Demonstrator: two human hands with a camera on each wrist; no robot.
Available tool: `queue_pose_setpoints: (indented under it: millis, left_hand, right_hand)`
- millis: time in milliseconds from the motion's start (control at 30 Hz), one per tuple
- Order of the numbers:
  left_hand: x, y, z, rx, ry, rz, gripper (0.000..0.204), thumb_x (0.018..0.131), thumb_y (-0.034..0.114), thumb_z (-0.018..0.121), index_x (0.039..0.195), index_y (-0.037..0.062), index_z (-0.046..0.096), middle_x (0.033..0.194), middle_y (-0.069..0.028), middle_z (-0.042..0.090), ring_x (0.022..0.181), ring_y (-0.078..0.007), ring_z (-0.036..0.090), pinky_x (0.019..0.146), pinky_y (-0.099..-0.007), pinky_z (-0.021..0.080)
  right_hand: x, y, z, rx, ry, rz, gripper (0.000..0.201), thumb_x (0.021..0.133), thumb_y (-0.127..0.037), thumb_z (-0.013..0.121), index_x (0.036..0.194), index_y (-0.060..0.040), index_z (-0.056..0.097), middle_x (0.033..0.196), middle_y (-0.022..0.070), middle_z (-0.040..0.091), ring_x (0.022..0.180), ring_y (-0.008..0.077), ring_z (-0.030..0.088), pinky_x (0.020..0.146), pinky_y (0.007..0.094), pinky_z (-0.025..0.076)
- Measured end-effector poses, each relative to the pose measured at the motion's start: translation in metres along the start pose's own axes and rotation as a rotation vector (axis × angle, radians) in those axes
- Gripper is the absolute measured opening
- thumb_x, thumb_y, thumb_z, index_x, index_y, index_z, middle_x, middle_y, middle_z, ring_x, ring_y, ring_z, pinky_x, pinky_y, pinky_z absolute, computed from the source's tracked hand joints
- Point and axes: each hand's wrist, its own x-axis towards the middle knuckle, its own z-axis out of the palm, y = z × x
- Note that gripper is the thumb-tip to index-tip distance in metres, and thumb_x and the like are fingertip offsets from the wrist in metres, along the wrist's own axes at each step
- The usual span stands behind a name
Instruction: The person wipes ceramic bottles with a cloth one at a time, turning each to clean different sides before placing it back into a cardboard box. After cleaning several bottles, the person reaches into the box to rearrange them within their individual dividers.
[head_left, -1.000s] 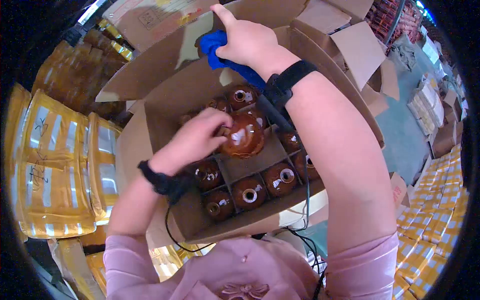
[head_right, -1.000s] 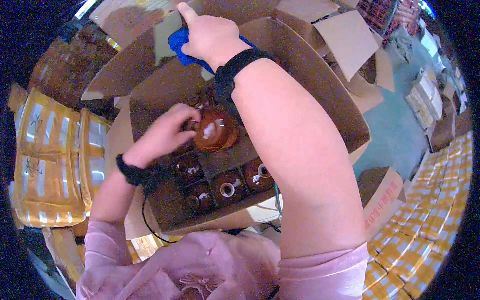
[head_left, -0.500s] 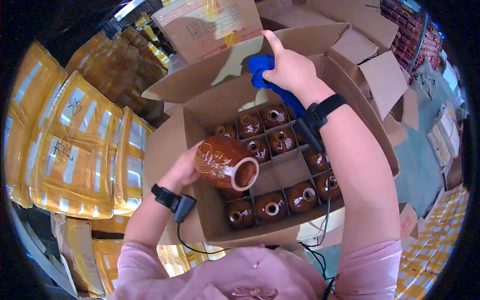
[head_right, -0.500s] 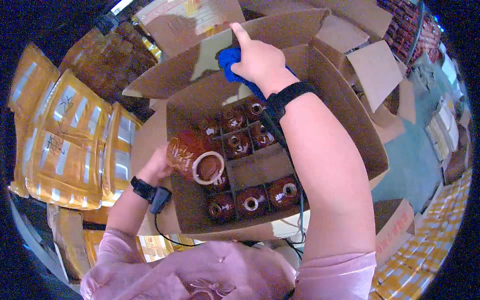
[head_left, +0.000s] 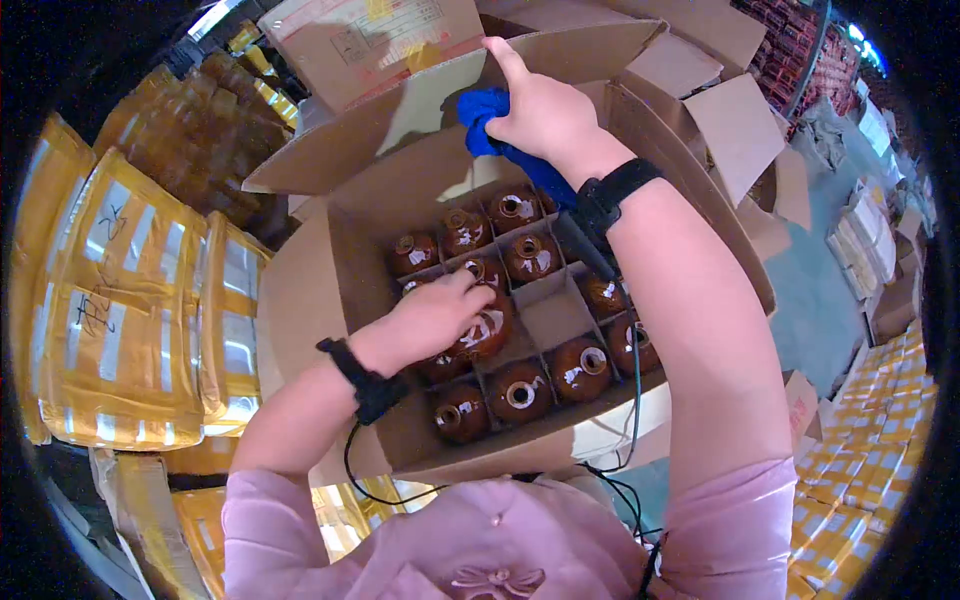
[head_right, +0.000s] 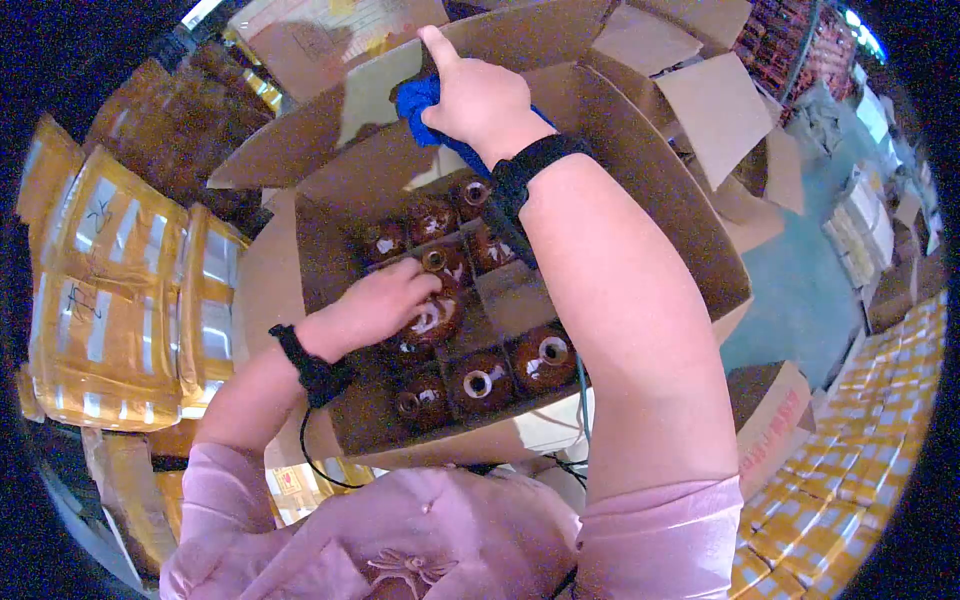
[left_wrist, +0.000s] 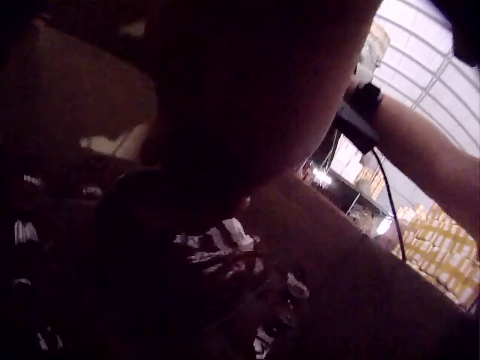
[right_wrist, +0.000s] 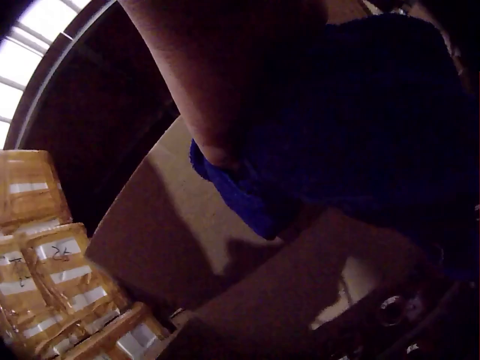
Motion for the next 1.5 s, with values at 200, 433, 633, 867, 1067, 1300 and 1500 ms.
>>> queue_pose_setpoints:
  millis: [200, 433, 633, 867, 1067, 1300, 1500]
  left_hand:
    - [0.025, 0.001, 0.039, 0.024, -0.15, 0.049, 0.024, 0.09, 0.019, 0.044, 0.108, 0.0066, 0.053, 0.103, -0.0203, 0.051, 0.1, -0.0368, 0.053, 0.081, -0.0441, 0.048]
    - [0.043, 0.004, 0.05, 0.019, -0.152, 0.05, 0.022, 0.087, 0.012, 0.046, 0.106, 0.0084, 0.056, 0.106, -0.0221, 0.051, 0.1, -0.0376, 0.054, 0.082, -0.0453, 0.046]
    - [0.038, -0.005, 0.058, 0.018, -0.128, 0.108, 0.024, 0.083, 0.01, 0.047, 0.106, 0.009, 0.055, 0.102, -0.0207, 0.052, 0.099, -0.0374, 0.054, 0.081, -0.0444, 0.047]
    - [0.038, -0.016, 0.087, -0.001, -0.288, 0.042, 0.026, 0.083, 0.011, 0.047, 0.108, 0.0107, 0.053, 0.101, -0.0202, 0.051, 0.094, -0.0371, 0.056, 0.078, -0.0447, 0.049]
    - [0.04, -0.014, 0.1, -0.002, -0.313, 0.006, 0.017, 0.084, 0.014, 0.049, 0.096, 0.0058, 0.058, 0.1, -0.0203, 0.052, 0.093, -0.0359, 0.057, 0.078, -0.0424, 0.049]
    - [0.042, -0.006, 0.109, 0.102, -0.294, -0.056, 0.021, 0.077, 0.02, 0.061, 0.094, 0.0074, 0.06, 0.1, -0.0166, 0.054, 0.098, -0.033, 0.056, 0.08, -0.0421, 0.049]
    - [0.055, 0.013, 0.088, 0.039, -0.203, 0.125, 0.048, 0.066, 0.027, 0.074, 0.107, 0.0088, 0.056, 0.108, -0.0155, 0.054, 0.106, -0.0349, 0.05, 0.087, -0.0449, 0.044]
  right_hand:
    - [-0.003, 0.002, -0.001, -0.039, -0.032, 0.009, 0.089, 0.067, -0.026, 0.065, 0.14, -0.0285, 0.015, 0.084, 0.0171, 0.064, 0.08, 0.0341, 0.063, 0.07, 0.0436, 0.051]
    - [-0.005, 0.003, -0.003, -0.006, -0.045, -0.014, 0.087, 0.067, -0.026, 0.065, 0.14, -0.0274, 0.018, 0.085, 0.0177, 0.064, 0.08, 0.0348, 0.063, 0.07, 0.0438, 0.051]
    - [-0.005, -0.017, -0.033, -0.078, -0.204, 0.065, 0.091, 0.071, -0.029, 0.064, 0.144, -0.0179, 0.011, 0.089, 0.0184, 0.064, 0.082, 0.0331, 0.063, 0.071, 0.0415, 0.05]
    - [-0.004, -0.021, -0.039, -0.067, -0.212, 0.03, 0.093, 0.071, -0.03, 0.064, 0.144, -0.0176, 0.009, 0.089, 0.0216, 0.064, 0.081, 0.0358, 0.062, 0.071, 0.043, 0.049]
    - [-0.004, -0.02, -0.036, -0.047, -0.203, 0.013, 0.093, 0.07, -0.029, 0.065, 0.144, -0.015, 0.009, 0.087, 0.0238, 0.063, 0.08, 0.0374, 0.062, 0.069, 0.0443, 0.049]
    - [0.0, -0.018, -0.028, -0.1, -0.185, 0.04, 0.093, 0.07, -0.028, 0.064, 0.144, -0.0145, 0.009, 0.087, 0.0238, 0.063, 0.08, 0.0374, 0.062, 0.069, 0.0442, 0.05]
    - [-0.003, -0.015, -0.03, -0.115, -0.21, 0.04, 0.093, 0.071, -0.029, 0.064, 0.144, -0.0147, 0.008, 0.088, 0.0234, 0.063, 0.08, 0.0368, 0.062, 0.07, 0.0435, 0.05]
